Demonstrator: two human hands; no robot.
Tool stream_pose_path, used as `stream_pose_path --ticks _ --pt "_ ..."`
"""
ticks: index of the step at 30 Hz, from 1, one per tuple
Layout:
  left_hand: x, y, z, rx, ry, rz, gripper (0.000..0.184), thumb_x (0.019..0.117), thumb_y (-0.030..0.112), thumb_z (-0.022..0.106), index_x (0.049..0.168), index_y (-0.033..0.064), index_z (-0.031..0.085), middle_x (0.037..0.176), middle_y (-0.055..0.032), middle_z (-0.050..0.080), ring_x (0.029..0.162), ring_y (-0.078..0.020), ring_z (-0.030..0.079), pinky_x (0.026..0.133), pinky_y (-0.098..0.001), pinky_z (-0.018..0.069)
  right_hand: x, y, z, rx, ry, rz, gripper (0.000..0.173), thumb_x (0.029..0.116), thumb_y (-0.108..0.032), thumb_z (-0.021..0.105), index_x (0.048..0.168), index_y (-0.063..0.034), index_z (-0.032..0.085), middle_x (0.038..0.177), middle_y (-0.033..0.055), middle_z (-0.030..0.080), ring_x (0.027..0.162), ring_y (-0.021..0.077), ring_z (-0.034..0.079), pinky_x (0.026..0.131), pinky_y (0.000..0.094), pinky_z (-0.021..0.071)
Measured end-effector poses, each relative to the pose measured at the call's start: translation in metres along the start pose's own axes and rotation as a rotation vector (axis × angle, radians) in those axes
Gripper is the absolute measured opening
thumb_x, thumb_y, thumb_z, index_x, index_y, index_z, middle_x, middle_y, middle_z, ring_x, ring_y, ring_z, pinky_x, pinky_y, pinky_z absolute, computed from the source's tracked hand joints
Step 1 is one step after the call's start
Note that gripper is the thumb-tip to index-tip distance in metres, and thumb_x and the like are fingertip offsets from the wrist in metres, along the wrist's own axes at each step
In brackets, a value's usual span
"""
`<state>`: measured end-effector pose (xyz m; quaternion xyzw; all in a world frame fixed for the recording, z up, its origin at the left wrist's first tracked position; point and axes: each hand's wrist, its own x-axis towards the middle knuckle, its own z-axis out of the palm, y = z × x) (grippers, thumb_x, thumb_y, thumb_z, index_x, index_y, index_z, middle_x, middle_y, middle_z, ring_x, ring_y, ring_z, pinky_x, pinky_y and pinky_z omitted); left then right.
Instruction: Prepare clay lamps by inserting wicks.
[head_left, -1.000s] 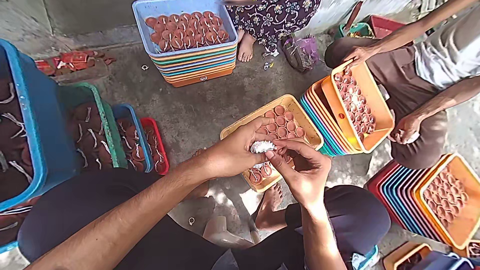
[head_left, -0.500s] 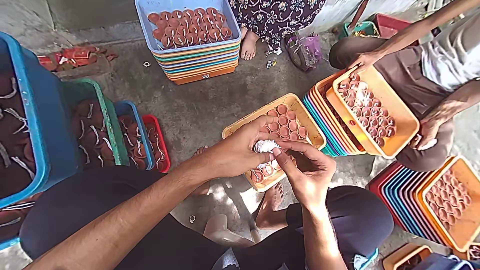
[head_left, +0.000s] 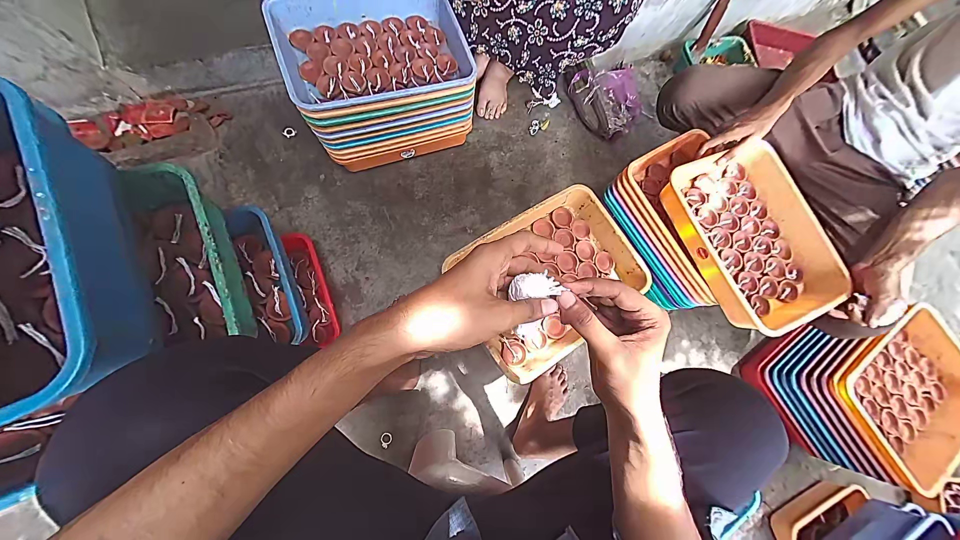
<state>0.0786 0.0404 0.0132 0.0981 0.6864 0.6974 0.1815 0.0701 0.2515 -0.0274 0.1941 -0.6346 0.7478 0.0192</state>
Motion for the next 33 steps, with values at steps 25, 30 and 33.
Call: stream_pose_path --ticks 25,30,33 --pt "0.001 0.007 0.001 -0.038 0.199 -0.001 0.032 0.0974 0.003 0.067 0.129 0.0071 0.063 0.109 -0.0096 0.07 0.093 -0.0175 0.071 0.079 -0.0302 0.063 -0.003 0.007 0.0 0.101 0.039 0.156 0.017 0.0893 -0.001 0.076 0.106 0.0012 0.076 0.095 0.0131 0.074 0.082 0.0172 0.071 0.081 0.0333 0.0619" --pt "-0.003 0.012 0.004 -0.049 0.228 -0.026 0.033 0.098 0.003 0.067 0.13 0.0072 0.061 0.11 -0.009 0.069 0.092 -0.0166 0.071 0.076 -0.0287 0.0628 -0.002 0.005 0.001 0.147 0.021 0.175 0.026 0.0865 0.002 0.078 0.112 0.002 0.074 0.103 0.015 0.074 0.089 0.0184 0.073 0.086 0.034 0.0623" --pt "-0.002 0.012 0.004 -0.061 0.229 -0.032 0.033 0.0976 0.004 0.067 0.13 0.0072 0.061 0.109 -0.0091 0.07 0.091 -0.0169 0.071 0.076 -0.0288 0.0629 -0.002 0.004 0.002 0.163 0.013 0.17 0.031 0.0841 0.003 0.08 0.114 0.002 0.074 0.103 0.015 0.074 0.088 0.0185 0.073 0.085 0.034 0.0632"
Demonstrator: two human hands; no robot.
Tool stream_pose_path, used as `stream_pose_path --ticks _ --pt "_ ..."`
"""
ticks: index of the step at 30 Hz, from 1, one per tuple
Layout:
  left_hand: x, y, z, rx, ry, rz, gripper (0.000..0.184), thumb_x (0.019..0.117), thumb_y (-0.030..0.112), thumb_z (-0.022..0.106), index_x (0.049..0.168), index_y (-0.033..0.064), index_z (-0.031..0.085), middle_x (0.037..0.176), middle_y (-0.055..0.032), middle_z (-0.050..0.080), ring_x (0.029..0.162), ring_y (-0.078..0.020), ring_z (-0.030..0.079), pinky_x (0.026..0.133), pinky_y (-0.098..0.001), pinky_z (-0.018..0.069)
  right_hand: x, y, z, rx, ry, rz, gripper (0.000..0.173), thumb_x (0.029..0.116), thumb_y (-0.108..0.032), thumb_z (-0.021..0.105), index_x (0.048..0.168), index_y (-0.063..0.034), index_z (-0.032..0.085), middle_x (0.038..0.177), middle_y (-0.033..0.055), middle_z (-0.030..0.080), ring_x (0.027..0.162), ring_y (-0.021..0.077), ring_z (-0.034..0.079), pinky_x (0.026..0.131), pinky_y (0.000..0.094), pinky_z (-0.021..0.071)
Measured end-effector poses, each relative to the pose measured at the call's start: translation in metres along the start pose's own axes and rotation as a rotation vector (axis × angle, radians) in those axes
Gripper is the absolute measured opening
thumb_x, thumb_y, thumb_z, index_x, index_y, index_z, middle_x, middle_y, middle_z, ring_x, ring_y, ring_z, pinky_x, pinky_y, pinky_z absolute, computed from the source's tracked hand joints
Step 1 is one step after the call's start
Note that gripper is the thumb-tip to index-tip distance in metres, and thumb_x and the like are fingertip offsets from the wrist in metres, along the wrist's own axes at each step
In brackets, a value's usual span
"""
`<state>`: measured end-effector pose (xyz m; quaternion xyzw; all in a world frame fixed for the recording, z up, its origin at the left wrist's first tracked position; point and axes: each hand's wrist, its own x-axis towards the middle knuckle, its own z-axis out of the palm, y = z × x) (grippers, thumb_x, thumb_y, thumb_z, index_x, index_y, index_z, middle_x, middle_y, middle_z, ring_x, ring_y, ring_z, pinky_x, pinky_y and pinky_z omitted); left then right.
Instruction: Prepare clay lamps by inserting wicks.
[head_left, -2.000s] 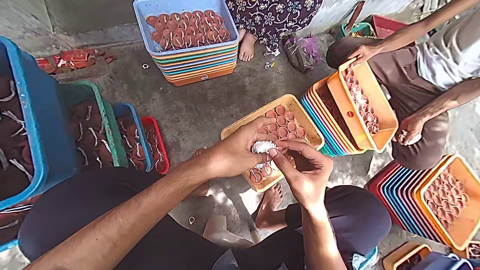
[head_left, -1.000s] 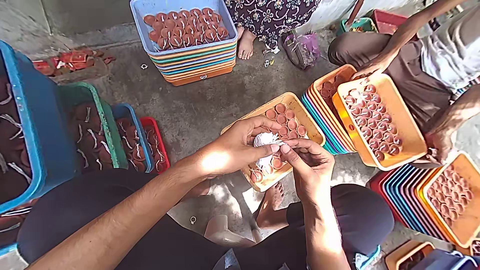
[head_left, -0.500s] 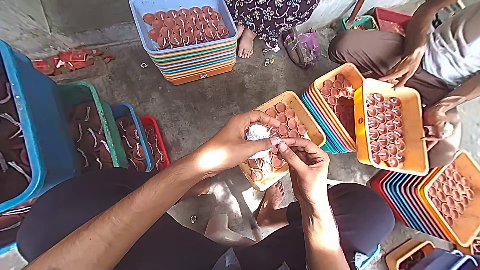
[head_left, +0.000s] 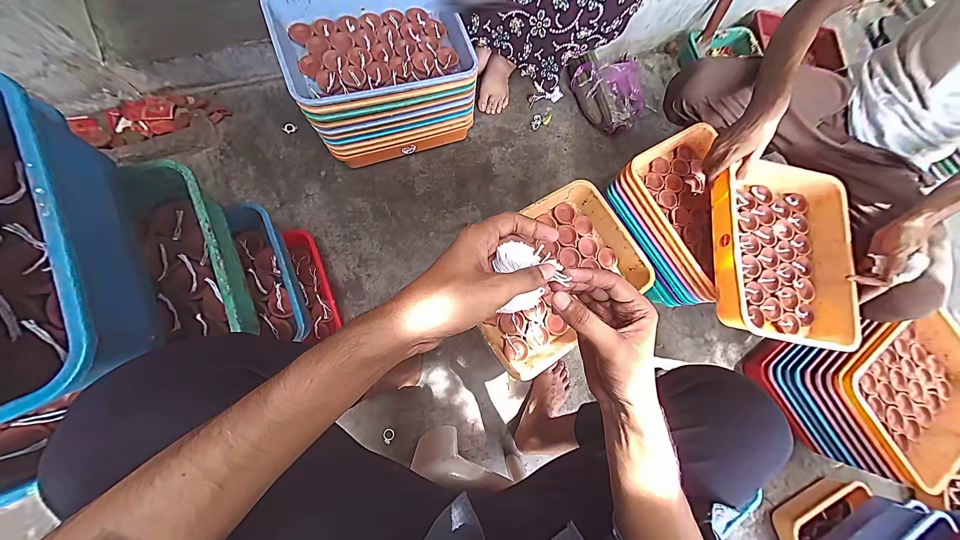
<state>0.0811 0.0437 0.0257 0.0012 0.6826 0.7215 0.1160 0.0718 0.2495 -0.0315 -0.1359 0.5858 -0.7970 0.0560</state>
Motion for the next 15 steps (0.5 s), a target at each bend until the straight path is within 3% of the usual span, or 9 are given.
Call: stream_pose_path --ticks 4,9,15 --pt "-0.0005 -0.0003 0.0001 -0.003 -0.011 -0.004 0.033 0.0977 0.003 0.067 0.13 0.0074 0.061 0.111 -0.0096 0.069 0.093 -0.0177 0.072 0.077 -0.0296 0.0633 0.0001 -0.0007 0.0022 -0.03 0.021 -0.031 0.033 0.0835 0.004 0.08 0.116 0.0021 0.074 0.101 0.0149 0.075 0.086 0.0182 0.074 0.082 0.0332 0.0638" --pt "-0.0004 -0.0012 0.0015 0.002 -0.013 -0.004 0.035 0.097 0.003 0.068 0.131 0.0076 0.061 0.111 -0.0096 0.069 0.094 -0.0175 0.071 0.078 -0.0293 0.0629 -0.0001 0.0016 0.0034 -0.084 0.06 -0.117 0.025 0.084 0.004 0.08 0.109 0.0025 0.075 0.094 0.0135 0.076 0.081 0.0166 0.073 0.077 0.0314 0.0637" --pt "-0.001 0.0014 0.0022 0.005 -0.004 -0.027 0.036 0.0967 0.003 0.068 0.132 0.0083 0.061 0.112 -0.0088 0.07 0.094 -0.017 0.071 0.078 -0.0291 0.0626 -0.0006 0.0036 0.0028 -0.071 0.054 -0.159 0.019 0.086 0.004 0.079 0.105 0.002 0.076 0.091 0.0129 0.076 0.079 0.0174 0.074 0.078 0.033 0.0644"
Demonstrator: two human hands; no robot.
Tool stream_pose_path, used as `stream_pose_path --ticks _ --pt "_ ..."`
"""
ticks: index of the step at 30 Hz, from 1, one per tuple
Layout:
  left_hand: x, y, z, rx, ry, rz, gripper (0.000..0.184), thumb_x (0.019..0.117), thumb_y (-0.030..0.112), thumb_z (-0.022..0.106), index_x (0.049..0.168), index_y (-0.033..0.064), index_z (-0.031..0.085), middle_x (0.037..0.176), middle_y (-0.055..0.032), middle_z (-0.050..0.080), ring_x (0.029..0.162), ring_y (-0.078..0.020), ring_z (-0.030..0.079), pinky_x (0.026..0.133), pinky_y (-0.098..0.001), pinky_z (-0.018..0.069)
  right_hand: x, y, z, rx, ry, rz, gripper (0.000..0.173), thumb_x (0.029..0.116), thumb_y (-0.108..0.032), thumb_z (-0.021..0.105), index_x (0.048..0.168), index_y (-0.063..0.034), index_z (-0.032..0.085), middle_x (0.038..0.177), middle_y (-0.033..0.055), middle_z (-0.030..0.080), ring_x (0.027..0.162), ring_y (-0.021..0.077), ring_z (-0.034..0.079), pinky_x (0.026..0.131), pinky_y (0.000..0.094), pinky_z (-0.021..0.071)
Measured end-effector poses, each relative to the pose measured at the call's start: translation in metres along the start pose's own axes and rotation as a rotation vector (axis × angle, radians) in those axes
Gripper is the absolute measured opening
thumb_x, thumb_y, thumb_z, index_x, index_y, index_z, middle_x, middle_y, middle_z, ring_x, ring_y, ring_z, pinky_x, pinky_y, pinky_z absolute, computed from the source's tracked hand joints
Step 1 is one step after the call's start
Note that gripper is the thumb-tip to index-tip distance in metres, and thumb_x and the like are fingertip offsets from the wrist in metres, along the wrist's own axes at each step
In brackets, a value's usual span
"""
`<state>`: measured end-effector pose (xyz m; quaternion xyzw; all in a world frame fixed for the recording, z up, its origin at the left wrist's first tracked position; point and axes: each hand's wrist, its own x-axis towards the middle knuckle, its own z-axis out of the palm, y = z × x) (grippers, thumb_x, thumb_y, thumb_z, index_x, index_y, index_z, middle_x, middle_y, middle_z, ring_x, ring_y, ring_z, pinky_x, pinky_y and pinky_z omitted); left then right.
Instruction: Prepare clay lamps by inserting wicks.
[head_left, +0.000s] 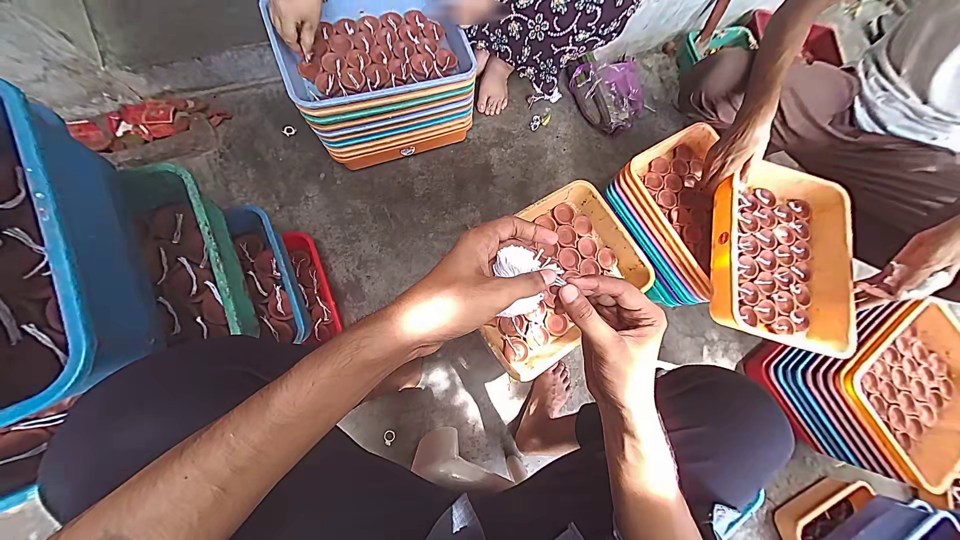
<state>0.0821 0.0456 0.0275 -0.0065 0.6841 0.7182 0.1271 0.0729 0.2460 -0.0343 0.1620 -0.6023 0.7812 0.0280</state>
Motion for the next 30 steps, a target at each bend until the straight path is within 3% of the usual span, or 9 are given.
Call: stream_pose_path --ticks 6,14,25,30 --pt "0.0047 -0.0054 -0.004 -0.023 -0.02 0.016 0.037 0.0963 0.005 0.069 0.132 0.0082 0.061 0.113 -0.0105 0.07 0.097 -0.0185 0.072 0.083 -0.0319 0.0629 0.0 0.0027 -0.0032 0.048 -0.03 0.022 0.02 0.0863 0.004 0.078 0.106 0.0015 0.076 0.091 0.0136 0.075 0.08 0.0179 0.074 0.079 0.034 0.0642" --pt "0.0041 -0.0049 -0.0038 -0.028 -0.017 0.014 0.039 0.0954 0.005 0.071 0.133 0.0077 0.061 0.114 -0.0101 0.069 0.097 -0.0183 0.071 0.082 -0.0315 0.063 -0.0004 0.003 -0.003 0.065 -0.021 0.023 0.021 0.0805 0.008 0.081 0.101 0.0024 0.077 0.089 0.0148 0.076 0.076 0.0183 0.074 0.077 0.0332 0.0648" --pt "-0.0007 -0.0008 -0.0012 -0.063 0.022 -0.027 0.039 0.0975 0.005 0.068 0.135 0.0095 0.059 0.115 -0.0095 0.069 0.093 -0.0187 0.072 0.078 -0.0313 0.063 -0.0026 0.0016 -0.0031 0.03 -0.033 0.01 0.022 0.0802 0.009 0.081 0.101 0.0023 0.076 0.09 0.0137 0.076 0.076 0.0176 0.074 0.076 0.0333 0.065" --pt "0.0017 -0.0065 -0.0032 -0.049 -0.011 0.005 0.042 0.0958 0.004 0.07 0.136 0.0105 0.058 0.116 -0.0079 0.069 0.095 -0.0181 0.072 0.077 -0.0304 0.0632 -0.003 -0.004 -0.0003 -0.004 -0.037 0.015 0.037 0.0788 0.01 0.081 0.11 -0.0012 0.065 0.09 0.0147 0.077 0.079 0.0204 0.076 0.075 0.0337 0.0651"
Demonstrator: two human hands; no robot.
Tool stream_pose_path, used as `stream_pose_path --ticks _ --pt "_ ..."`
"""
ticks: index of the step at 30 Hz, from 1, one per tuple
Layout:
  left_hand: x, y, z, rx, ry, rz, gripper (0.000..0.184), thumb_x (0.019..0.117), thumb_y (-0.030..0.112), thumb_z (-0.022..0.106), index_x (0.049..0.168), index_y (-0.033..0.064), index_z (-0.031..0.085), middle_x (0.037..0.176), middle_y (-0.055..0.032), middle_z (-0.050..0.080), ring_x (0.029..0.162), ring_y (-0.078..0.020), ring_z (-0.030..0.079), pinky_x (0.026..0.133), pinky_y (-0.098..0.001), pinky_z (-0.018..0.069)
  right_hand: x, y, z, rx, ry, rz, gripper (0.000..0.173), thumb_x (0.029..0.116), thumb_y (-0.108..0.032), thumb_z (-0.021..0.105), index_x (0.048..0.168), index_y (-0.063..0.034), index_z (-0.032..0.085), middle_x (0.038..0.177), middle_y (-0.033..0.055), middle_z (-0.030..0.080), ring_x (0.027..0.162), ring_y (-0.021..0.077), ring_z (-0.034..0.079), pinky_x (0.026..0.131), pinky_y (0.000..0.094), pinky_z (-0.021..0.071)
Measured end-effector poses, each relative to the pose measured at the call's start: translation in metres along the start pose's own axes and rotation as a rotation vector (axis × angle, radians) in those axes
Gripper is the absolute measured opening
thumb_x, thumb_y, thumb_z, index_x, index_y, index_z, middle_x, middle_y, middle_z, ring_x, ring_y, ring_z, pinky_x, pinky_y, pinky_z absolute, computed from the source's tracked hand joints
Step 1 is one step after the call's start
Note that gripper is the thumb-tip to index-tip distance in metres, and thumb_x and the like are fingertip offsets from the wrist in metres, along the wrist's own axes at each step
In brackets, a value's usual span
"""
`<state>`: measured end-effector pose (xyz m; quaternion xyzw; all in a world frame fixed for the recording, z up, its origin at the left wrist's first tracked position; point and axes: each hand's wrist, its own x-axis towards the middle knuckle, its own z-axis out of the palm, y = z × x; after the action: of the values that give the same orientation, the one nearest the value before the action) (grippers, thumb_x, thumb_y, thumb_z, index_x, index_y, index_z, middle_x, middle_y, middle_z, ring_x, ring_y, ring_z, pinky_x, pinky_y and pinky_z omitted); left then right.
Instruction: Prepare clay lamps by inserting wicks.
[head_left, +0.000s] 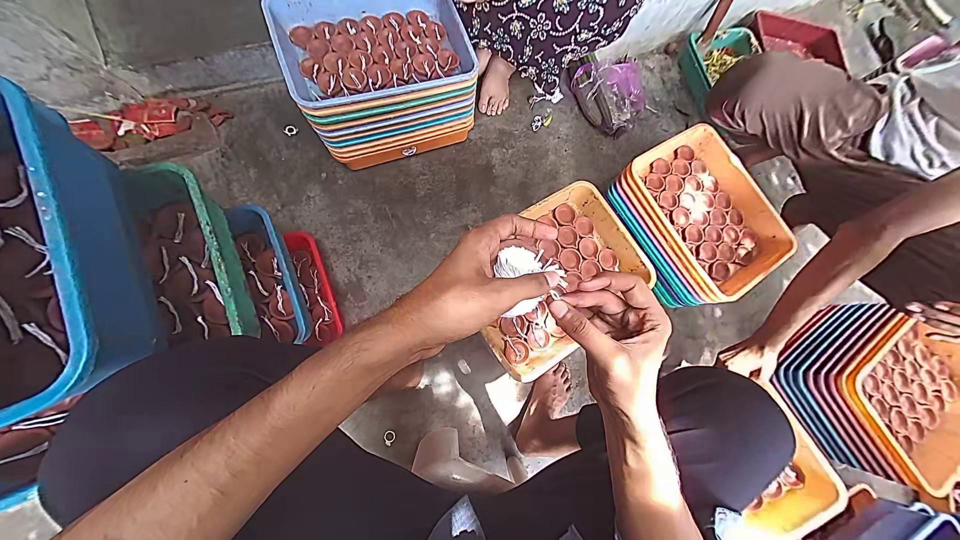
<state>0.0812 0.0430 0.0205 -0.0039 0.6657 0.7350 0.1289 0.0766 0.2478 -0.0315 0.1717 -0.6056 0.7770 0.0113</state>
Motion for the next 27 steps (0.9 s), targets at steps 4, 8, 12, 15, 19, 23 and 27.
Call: stream_pose_path --ticks 4,8,12,15,19,23,27 --pt "-0.0002 -0.0013 0.0001 0.02 -0.016 0.021 0.043 0.0953 0.003 0.07 0.135 0.0101 0.057 0.114 -0.0078 0.069 0.094 -0.0176 0.071 0.077 -0.0298 0.0629 0.0002 0.0004 0.0008 -0.026 0.014 -0.043 0.035 0.0784 0.009 0.082 0.109 -0.0018 0.067 0.09 0.0137 0.076 0.08 0.0202 0.076 0.076 0.0346 0.0654" --pt "0.0013 -0.0045 -0.0006 0.049 -0.021 0.059 0.043 0.0943 0.004 0.072 0.134 0.0097 0.057 0.109 -0.0077 0.069 0.092 -0.017 0.071 0.075 -0.0288 0.0628 0.0009 -0.0008 0.0 -0.082 0.021 -0.08 0.034 0.0777 0.009 0.083 0.107 -0.0009 0.069 0.091 0.0133 0.077 0.081 0.0205 0.076 0.078 0.0348 0.0658" --pt "0.0037 -0.0082 -0.0012 0.126 -0.017 0.146 0.043 0.0937 0.004 0.073 0.133 0.0078 0.057 0.105 -0.0068 0.069 0.089 -0.0151 0.07 0.074 -0.0272 0.0626 0.0012 -0.0012 -0.0004 -0.098 0.011 -0.066 0.032 0.0788 0.008 0.082 0.109 0.0033 0.072 0.092 0.0137 0.077 0.08 0.0199 0.076 0.078 0.0341 0.0655" --pt "0.0053 -0.0094 -0.0023 0.168 -0.031 0.199 0.044 0.093 0.002 0.073 0.134 0.0046 0.056 0.104 -0.0075 0.069 0.091 -0.015 0.07 0.076 -0.0271 0.0629 0.0019 0.0006 -0.0017 -0.088 -0.007 -0.059 0.031 0.0801 0.008 0.081 0.11 0.0047 0.073 0.093 0.0144 0.077 0.082 0.02 0.075 0.079 0.0345 0.0652" --pt "0.005 -0.0086 -0.0029 0.184 -0.038 0.205 0.044 0.0929 0.002 0.073 0.133 0.005 0.056 0.104 -0.007 0.069 0.091 -0.0147 0.071 0.077 -0.0271 0.0629 0.0024 0.0027 -0.0034 -0.065 -0.028 -0.066 0.028 0.0811 0.008 0.081 0.109 0.0046 0.075 0.093 0.0148 0.077 0.081 0.0201 0.075 0.08 0.035 0.0651" --pt "0.0044 -0.0063 -0.0027 0.138 -0.047 0.186 0.043 0.0935 0.002 0.072 0.133 0.0044 0.056 0.104 -0.0075 0.071 0.09 -0.0153 0.072 0.076 -0.0273 0.0633 0.0021 0.0023 -0.0046 -0.06 -0.008 -0.026 0.03 0.0806 0.007 0.081 0.109 0.0043 0.073 0.092 0.0148 0.077 0.08 0.0201 0.075 0.078 0.0349 0.0655" --pt "0.003 -0.0046 -0.0021 0.104 -0.04 0.165 0.043 0.0932 0.002 0.073 0.133 0.0047 0.057 0.104 -0.0079 0.07 0.089 -0.0158 0.071 0.075 -0.0276 0.0633 0.0017 -0.0001 -0.0036 -0.025 0.023 0.053 0.033 0.0793 0.007 0.082 0.11 0.0033 0.07 0.09 0.0148 0.077 0.078 0.0192 0.075 0.076 0.0334 0.0651"
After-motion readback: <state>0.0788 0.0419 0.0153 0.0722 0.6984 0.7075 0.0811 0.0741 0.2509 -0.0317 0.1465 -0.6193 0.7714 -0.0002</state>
